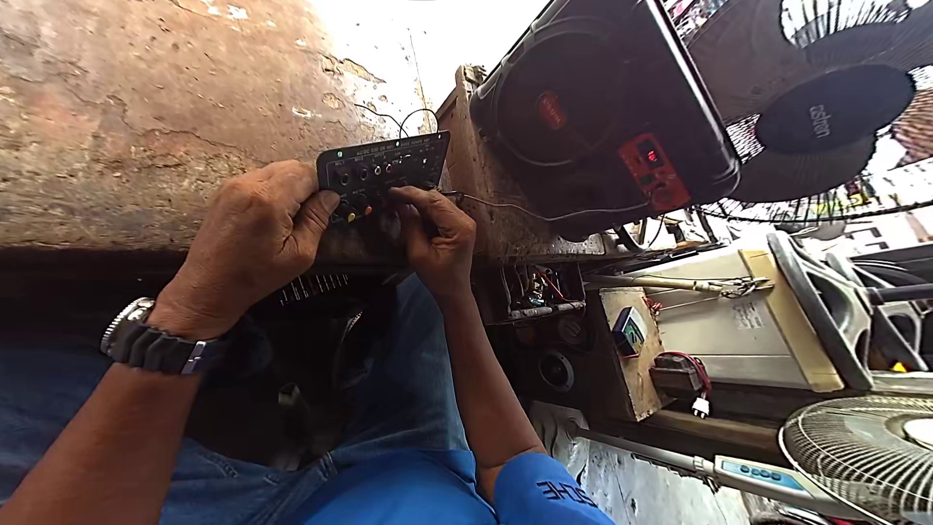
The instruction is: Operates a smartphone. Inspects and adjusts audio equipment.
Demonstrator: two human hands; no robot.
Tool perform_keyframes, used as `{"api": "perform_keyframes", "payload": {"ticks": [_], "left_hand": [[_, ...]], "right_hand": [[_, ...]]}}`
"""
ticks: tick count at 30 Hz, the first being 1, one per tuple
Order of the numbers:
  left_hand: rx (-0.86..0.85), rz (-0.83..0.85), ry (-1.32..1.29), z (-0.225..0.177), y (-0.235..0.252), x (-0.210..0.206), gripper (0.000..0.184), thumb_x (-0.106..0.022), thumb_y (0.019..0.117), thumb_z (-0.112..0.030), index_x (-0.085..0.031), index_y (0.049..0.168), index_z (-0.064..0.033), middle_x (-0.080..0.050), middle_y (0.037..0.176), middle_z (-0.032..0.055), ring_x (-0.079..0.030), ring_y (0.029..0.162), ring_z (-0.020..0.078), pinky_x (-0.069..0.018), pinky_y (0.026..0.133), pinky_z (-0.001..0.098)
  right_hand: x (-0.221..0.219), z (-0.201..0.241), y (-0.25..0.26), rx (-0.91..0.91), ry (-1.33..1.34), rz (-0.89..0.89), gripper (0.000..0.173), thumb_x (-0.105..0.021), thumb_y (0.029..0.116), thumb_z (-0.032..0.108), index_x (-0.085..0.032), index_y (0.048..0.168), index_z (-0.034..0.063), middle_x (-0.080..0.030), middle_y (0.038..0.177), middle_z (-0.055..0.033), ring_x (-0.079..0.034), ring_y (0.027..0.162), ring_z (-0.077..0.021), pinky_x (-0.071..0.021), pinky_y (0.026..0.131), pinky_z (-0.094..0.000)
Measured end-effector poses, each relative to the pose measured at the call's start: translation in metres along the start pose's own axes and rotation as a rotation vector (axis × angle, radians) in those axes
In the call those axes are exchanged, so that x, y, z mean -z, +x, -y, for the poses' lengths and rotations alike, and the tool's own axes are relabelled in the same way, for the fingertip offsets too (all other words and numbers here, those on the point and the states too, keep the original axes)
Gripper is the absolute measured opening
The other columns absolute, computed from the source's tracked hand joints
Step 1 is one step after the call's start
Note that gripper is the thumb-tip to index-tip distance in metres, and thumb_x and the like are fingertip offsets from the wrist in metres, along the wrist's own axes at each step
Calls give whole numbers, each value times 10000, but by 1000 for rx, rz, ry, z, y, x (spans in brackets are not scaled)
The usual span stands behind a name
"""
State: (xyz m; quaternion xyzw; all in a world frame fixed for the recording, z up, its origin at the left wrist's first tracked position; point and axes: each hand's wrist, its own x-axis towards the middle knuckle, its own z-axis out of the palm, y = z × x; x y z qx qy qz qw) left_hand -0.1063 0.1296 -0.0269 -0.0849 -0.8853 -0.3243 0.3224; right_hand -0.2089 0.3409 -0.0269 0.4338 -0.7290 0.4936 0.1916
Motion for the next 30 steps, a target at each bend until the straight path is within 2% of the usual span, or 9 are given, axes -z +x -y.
{"api": "perform_keyframes", "payload": {"ticks": [2, 3, 5, 13, 16, 19, 22, 27, 30], "left_hand": [[6, 0, -1, -1, 0, 0, 289, -467, 1077, -268, -652, 1000, -61, -631, 888, 94, -633, 834, 210, -493, 734, 409], [6, -1, -2, -2, 0, 0, 291, -468, 1077, -268, -655, 1004, -56, -639, 900, 104, -638, 843, 218, -495, 739, 417], [2, 0, 2, -2, 0, 1, 296, -464, 1077, -267, -646, 994, -48, -637, 895, 115, -639, 838, 234, -492, 727, 433], [2, 7, -6, -3, 0, 0, 291, -463, 1078, -266, -657, 1024, -57, -643, 905, 101, -642, 851, 215, -501, 747, 418], [-40, 31, 9, -2, -12, 3, 275, -481, 1078, -235, -662, 985, -51, -633, 858, 100, -635, 784, 212, -508, 700, 395], [18, 66, 28, 3, -11, 2, 295, -473, 1074, -267, -643, 998, -38, -628, 894, 126, -641, 819, 268, -515, 707, 464], [63, 64, 8, 22, -12, -10, 385, -429, 1075, -336, -634, 1107, -13, -641, 963, 162, -657, 881, 301, -528, 755, 520], [102, 116, -144, 8, -9, -5, 372, -447, 1089, -185, -623, 1112, 142, -668, 1027, 266, -673, 964, 244, -550, 875, 401], [115, 123, -141, 3, -9, -1, 350, -481, 1091, -173, -650, 1140, 130, -690, 1063, 260, -687, 1010, 216, -554, 920, 361]], "right_hand": [[1, 2, 0, -16, 59, -25, 239, -636, 919, -66, -723, 1141, -83, -745, 990, -145, -661, 732, -91, -586, 661, -250], [0, 3, 0, -26, 79, -55, 252, -642, 908, -77, -708, 1149, -103, -719, 897, -126, -583, 635, -63, -525, 570, -223], [1, 4, 0, -40, 91, -95, 256, -661, 892, -84, -696, 1144, -115, -657, 768, -88, -504, 564, -48, -459, 506, -206], [2, 2, -2, -61, 74, -101, 194, -700, 880, -65, -710, 1071, -100, -670, 766, -89, -535, 559, -57, -482, 499, -213], [0, 2, -3, -57, 52, -90, 198, -716, 868, -58, -726, 1065, -84, -741, 964, -142, -657, 690, -103, -595, 624, -267], [-3, 0, -3, -32, 33, -99, 221, -718, 838, -57, -750, 1057, -61, -758, 1010, -139, -716, 804, -143, -635, 720, -327], [-1, 4, -5, -49, 14, -61, 259, -721, 833, -74, -754, 1087, -36, -754, 1035, -114, -723, 901, -146, -637, 787, -340], [-1, 6, 1, -24, -8, -52, 254, -719, 804, -91, -783, 1035, -7, -753, 965, -92, -717, 859, -137, -630, 751, -341], [1, 7, 2, -37, 6, -23, 269, -694, 800, -104, -784, 1036, -12, -741, 906, -93, -703, 797, -148, -613, 690, -355]]}}
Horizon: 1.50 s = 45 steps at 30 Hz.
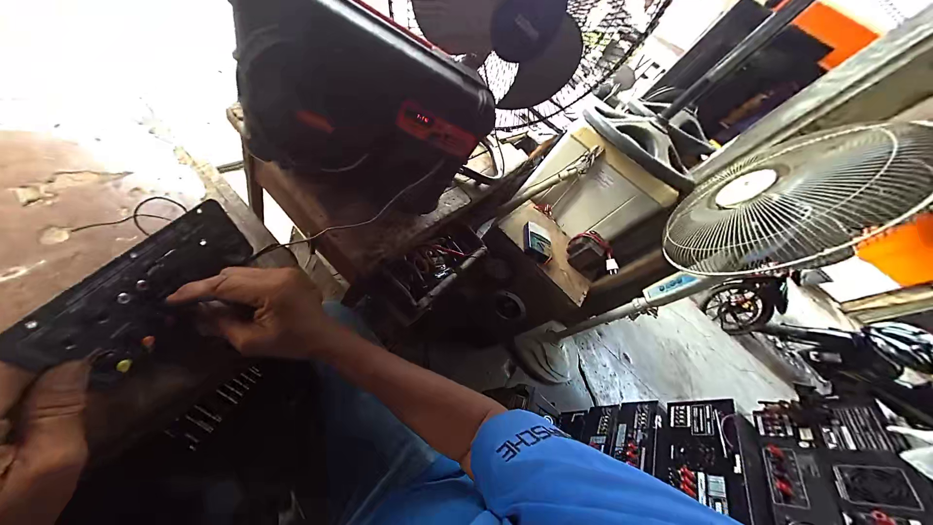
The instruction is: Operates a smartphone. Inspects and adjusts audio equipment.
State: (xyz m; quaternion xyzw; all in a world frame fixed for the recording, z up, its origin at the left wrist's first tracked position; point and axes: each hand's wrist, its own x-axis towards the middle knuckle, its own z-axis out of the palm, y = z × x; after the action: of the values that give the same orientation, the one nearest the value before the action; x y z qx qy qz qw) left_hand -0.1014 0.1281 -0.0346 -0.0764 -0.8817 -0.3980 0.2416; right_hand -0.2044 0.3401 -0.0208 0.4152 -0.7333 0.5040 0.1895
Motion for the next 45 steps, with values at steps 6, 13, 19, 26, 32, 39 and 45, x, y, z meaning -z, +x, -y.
{"api": "perform_keyframes", "payload": {"ticks": [6, 13, 19, 26, 32, 39, 45], "left_hand": [[29, 0, -29, 2, 1, -2, 359, -456, 1096, -144, -631, 1181, 157, -681, 1134, 277, -668, 1100, 191, -518, 986, 312], [51, -11, 17, 3, 0, -2, 383, -448, 1102, -179, -645, 1175, 141, -694, 1121, 255, -666, 1086, 151, -511, 975, 283], [51, -7, 45, 0, 0, -2, 381, -453, 1101, -183, -650, 1173, 134, -696, 1113, 255, -670, 1069, 157, -512, 966, 286], [38, -27, -17, 1, 0, -4, 360, -469, 1093, -156, -643, 1171, 150, -692, 1121, 261, -666, 1096, 153, -509, 988, 279], [21, -33, -47, 2, 0, -4, 346, -474, 1088, -134, -638, 1154, 164, -686, 1118, 268, -665, 1088, 146, -514, 980, 269], [47, -25, -3, -3, -1, -2, 350, -489, 1091, -154, -652, 1136, 152, -699, 1088, 246, -674, 1065, 132, -521, 970, 270], [42, -25, -6, 0, -1, -2, 342, -491, 1090, -154, -649, 1144, 145, -698, 1087, 246, -676, 1063, 148, -523, 967, 278]], "right_hand": [[-1, -1, 0, 12, -30, 8, 267, -684, 810, -82, -794, 1040, 1, -678, 774, -74, -631, 659, -142, -543, 579, -342], [-2, -3, -1, 20, -38, -7, 259, -680, 811, -90, -794, 1027, -3, -684, 771, -80, -635, 656, -150, -541, 573, -347], [-2, -2, -1, 24, -36, -5, 255, -675, 822, -86, -791, 1034, -6, -687, 776, -84, -641, 663, -153, -547, 582, -348], [-1, -1, -1, 18, -39, 0, 263, -668, 824, -88, -792, 1039, -4, -676, 768, -80, -627, 651, -149, -535, 569, -342], [-1, -1, -1, 17, -41, 6, 264, -667, 817, -93, -789, 1036, -9, -689, 787, -80, -642, 670, -152, -544, 578, -348], [-1, 0, -1, 16, -47, 12, 265, -668, 812, -103, -790, 1029, -11, -691, 803, -85, -650, 690, -156, -552, 588, -351], [-2, -1, -2, 26, -52, 4, 258, -671, 810, -97, -795, 1017, -3, -688, 789, -79, -647, 682, -153, -547, 583, -350]]}}
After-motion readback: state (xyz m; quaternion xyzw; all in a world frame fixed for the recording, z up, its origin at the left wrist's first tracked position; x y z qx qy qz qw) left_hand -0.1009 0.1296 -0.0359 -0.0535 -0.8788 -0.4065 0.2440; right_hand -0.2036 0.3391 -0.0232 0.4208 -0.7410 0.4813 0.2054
